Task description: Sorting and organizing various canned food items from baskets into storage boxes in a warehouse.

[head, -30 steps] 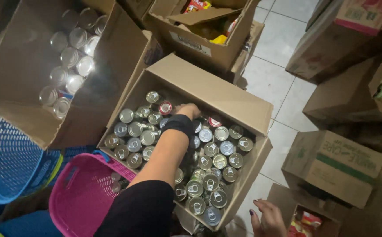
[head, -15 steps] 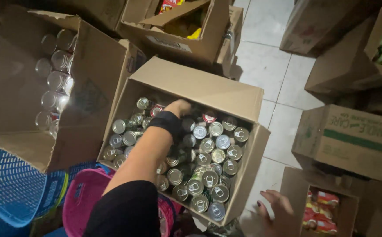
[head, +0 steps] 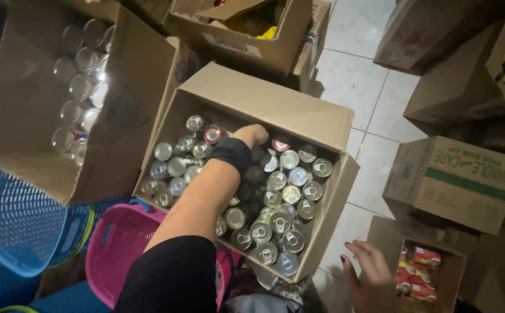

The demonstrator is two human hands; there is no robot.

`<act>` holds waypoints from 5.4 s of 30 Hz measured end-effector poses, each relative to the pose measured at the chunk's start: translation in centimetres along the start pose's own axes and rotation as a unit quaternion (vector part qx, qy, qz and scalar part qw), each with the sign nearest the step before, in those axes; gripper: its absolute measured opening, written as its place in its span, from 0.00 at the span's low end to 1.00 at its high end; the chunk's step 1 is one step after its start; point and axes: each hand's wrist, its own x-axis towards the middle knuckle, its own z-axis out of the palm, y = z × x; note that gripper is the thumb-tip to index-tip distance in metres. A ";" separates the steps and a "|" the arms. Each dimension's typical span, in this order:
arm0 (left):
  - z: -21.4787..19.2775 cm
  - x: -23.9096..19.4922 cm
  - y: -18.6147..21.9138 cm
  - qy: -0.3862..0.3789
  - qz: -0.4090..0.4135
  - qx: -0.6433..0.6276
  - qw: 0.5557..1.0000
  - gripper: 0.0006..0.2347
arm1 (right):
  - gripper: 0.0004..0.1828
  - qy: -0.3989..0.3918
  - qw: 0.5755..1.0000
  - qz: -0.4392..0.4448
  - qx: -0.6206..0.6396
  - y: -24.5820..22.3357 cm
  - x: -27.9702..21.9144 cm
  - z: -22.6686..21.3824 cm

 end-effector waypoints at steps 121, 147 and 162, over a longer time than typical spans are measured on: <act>27.8 -58.9 -16.1 0.568 -0.157 -0.264 0.764 0.14 | 0.16 -0.292 0.854 -0.430 0.006 -36.2 16.3 16.5; 46.2 -67.9 -29.5 0.479 -0.225 -0.384 0.757 0.09 | 0.22 -0.356 0.821 -0.275 -0.351 -20.3 -6.1 62.5; 35.5 -63.5 -30.4 0.541 -0.071 -0.316 0.776 0.08 | 0.39 -0.246 0.914 -0.319 -0.057 -35.9 5.3 26.4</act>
